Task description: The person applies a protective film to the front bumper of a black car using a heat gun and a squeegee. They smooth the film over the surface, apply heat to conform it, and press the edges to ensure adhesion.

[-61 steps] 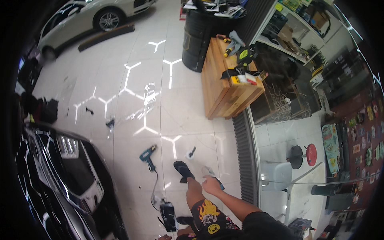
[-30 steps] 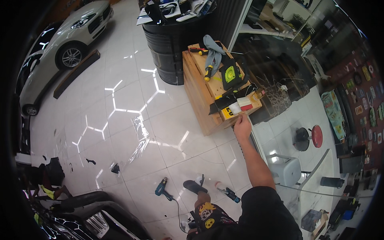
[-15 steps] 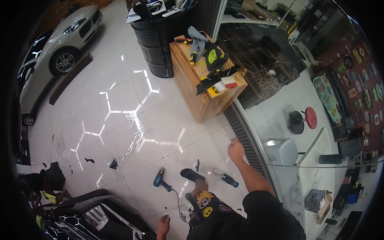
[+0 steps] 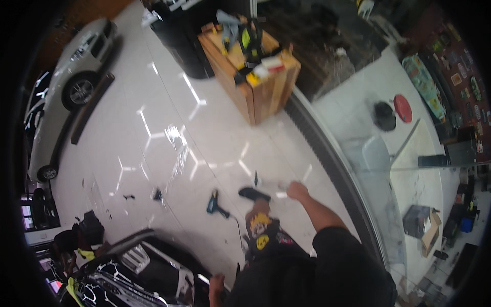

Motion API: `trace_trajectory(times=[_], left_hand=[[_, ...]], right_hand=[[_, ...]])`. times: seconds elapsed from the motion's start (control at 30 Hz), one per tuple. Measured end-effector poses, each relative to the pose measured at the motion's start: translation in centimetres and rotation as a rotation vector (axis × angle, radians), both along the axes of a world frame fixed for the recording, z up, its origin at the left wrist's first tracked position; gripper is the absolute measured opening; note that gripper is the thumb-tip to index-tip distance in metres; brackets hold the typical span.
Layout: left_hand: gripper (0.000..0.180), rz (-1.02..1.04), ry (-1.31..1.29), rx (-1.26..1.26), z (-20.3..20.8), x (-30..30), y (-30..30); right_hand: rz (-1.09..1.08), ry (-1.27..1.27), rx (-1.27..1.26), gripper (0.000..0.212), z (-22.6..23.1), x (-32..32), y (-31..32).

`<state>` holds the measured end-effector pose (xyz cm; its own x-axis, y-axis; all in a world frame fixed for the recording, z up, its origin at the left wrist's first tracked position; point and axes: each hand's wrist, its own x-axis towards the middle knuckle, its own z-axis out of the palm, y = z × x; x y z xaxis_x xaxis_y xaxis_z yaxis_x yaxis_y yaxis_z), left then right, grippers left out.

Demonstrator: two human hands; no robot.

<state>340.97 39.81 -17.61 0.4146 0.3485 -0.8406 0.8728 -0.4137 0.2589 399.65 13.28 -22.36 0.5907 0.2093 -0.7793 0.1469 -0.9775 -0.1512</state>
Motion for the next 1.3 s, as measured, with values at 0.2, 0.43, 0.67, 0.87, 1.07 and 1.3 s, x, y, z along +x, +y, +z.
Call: trace_trajectory(times=[0.2,0.43,0.67,0.87,1.07,1.3], left_hand=[[0.043,0.286,-0.046,-0.052,6.9,12.3,-1.6],[0.036,-0.052,-0.314,-0.061,3.9,12.4,-1.7],[0.04,0.078,-0.031,-0.11,5.8,14.5,-0.2],[0.038,0.241,-0.128,0.004,5.3,12.7,0.4],[0.03,0.533,-0.07,-0.04,4.6,14.4,-0.2],[0.029,0.792,-0.154,-0.035,4.9,16.8,-2.0]], right_hand=[[-0.199,-0.158,0.329,0.024,-2.1,-3.7,0.9],[-0.127,-0.103,0.259,0.024,-3.9,-5.1,-2.0],[-0.166,-0.56,0.469,0.027,0.1,14.1,8.0],[-0.232,-0.931,0.423,0.029,9.3,31.3,19.0],[-0.148,-0.985,0.28,0.05,12.5,39.7,22.9],[0.111,-0.962,0.131,0.044,10.0,43.6,23.4]])
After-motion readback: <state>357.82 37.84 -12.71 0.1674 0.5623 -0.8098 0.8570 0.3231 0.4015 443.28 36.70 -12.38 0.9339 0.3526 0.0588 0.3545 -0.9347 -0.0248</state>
